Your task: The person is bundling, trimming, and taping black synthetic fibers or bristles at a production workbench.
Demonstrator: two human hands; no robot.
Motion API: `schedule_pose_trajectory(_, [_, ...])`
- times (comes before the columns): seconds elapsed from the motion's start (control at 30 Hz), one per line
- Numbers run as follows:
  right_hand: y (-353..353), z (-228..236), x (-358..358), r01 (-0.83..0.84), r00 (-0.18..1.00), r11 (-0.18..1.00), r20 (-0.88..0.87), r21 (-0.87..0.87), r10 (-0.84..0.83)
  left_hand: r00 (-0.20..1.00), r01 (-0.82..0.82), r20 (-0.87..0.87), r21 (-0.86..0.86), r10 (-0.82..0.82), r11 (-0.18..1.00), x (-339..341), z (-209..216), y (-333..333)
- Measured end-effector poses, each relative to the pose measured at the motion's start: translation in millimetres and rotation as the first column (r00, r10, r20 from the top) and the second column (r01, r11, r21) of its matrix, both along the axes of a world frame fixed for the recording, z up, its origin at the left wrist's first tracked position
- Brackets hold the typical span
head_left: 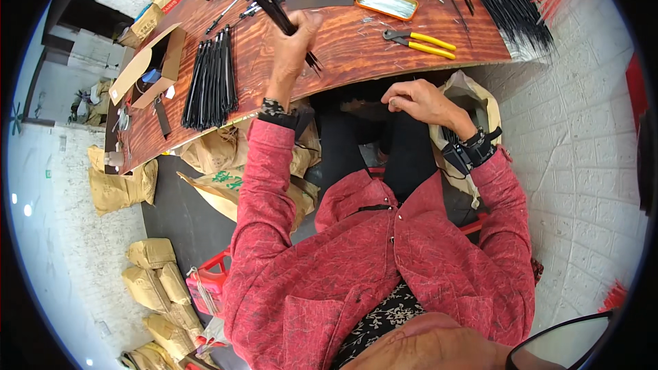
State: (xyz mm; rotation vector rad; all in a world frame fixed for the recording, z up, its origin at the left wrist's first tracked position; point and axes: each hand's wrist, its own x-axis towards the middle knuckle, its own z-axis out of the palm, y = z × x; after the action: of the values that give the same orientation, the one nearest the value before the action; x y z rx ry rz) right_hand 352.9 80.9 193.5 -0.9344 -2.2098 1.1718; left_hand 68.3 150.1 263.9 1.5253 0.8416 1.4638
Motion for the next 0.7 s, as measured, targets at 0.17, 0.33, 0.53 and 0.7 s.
schedule_pose_trajectory(0.17, [-35, 32, -26, -0.053, 0.998, 0.999, -0.021, 0.005, 0.053, 0.995, 0.002, 0.104, -0.08, 0.007, 0.997, -25, 17, -27])
schedule_pose_trajectory(0.33, [-52, 32, -37, 0.021, 0.995, 0.998, -0.1, -0.067, -0.028, 0.831, 0.417, 0.475, -0.186, -0.29, 0.89, -24, 17, -59])
schedule_pose_trajectory(0.53, [-55, -2, -72, 0.131, 0.921, 0.969, -0.336, -0.209, -0.197, 0.611, 0.635, 0.693, -0.139, -0.383, 0.76, -22, -38, -74])
schedule_pose_trajectory(0.7, [-72, -43, -108, 0.067, 0.923, 0.967, -0.351, -0.246, -0.154, 0.511, 0.699, 0.782, -0.139, -0.355, 0.701, -20, -84, -82])
